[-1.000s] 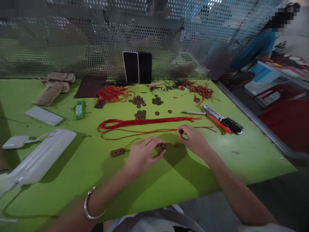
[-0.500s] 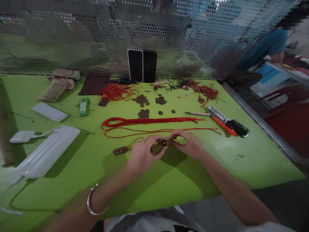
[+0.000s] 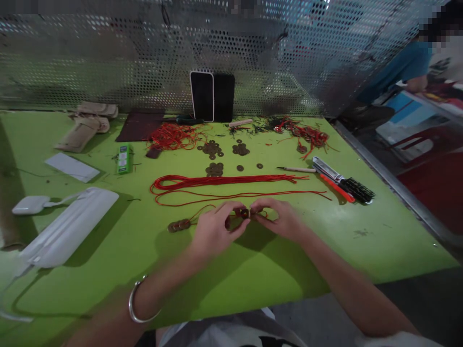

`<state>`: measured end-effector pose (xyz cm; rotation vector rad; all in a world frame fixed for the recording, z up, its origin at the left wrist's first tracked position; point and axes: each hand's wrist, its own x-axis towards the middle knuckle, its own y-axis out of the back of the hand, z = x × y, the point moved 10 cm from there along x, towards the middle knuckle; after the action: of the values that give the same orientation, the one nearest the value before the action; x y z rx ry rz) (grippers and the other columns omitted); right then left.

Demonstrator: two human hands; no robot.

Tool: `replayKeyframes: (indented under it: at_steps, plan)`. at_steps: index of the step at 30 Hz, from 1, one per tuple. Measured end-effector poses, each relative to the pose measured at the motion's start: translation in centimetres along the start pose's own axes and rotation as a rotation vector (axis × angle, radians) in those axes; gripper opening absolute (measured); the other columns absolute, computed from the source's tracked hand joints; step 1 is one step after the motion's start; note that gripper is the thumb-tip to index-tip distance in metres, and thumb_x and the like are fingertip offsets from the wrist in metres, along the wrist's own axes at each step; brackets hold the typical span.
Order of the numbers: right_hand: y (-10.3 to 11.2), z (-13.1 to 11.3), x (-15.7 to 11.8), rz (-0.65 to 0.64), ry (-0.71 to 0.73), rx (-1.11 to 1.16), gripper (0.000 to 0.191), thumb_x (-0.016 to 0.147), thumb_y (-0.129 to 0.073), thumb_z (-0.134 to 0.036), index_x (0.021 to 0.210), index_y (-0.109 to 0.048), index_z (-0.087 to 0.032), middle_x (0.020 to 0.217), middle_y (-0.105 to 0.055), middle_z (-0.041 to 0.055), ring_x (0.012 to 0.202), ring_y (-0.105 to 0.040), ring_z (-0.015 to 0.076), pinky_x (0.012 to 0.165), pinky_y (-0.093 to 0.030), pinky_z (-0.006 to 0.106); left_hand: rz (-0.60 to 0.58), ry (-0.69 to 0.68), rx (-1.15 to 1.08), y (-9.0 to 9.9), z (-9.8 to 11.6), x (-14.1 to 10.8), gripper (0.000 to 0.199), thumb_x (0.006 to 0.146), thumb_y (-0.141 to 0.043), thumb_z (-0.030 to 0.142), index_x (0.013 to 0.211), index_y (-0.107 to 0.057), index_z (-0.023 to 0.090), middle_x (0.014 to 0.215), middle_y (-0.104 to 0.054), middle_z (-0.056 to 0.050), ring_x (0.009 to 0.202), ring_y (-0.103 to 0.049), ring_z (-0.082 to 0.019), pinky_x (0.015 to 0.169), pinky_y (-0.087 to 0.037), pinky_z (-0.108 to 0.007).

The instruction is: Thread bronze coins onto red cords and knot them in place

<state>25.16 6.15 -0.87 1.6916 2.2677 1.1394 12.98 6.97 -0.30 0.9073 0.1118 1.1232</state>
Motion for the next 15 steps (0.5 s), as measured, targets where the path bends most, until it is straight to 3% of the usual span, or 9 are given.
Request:
replayKeyframes:
  at_steps: [6, 15]
  plan:
    - [-1.8, -1.3, -0.3, -0.141, 0.138, -0.24, 0.032, 0.09, -0.048, -0.02, 0.117, -0.06, -0.03, 0.097, -0.07, 0.0026, 0.083, -0.065, 0.0164, 0.074, -0.052, 0.031, -0.081, 0.041, -0.063, -1.0, -0.5, 0.0, 0.023, 0.074, -0.068, 0.021, 0.096, -0.063, 0.018, 0.083, -0.07, 0.0, 0.062, -0.064, -0.011, 0.056, -0.054, -0.021]
    - [-1.5, -1.6, -0.4, -0.088, 0.174, -0.336, 0.024, 0.09, -0.049, -0.022, 0.108, -0.065, -0.026, 0.092, -0.072, 0.0014, 0.078, -0.068, 0.0158, 0.071, -0.055, 0.03, -0.1, 0.082, -0.094, -1.1, -0.7, 0.1, 0.023, 0.072, -0.068, 0.019, 0.094, -0.064, 0.017, 0.083, -0.071, -0.001, 0.069, -0.065, -0.013, 0.063, -0.057, -0.025]
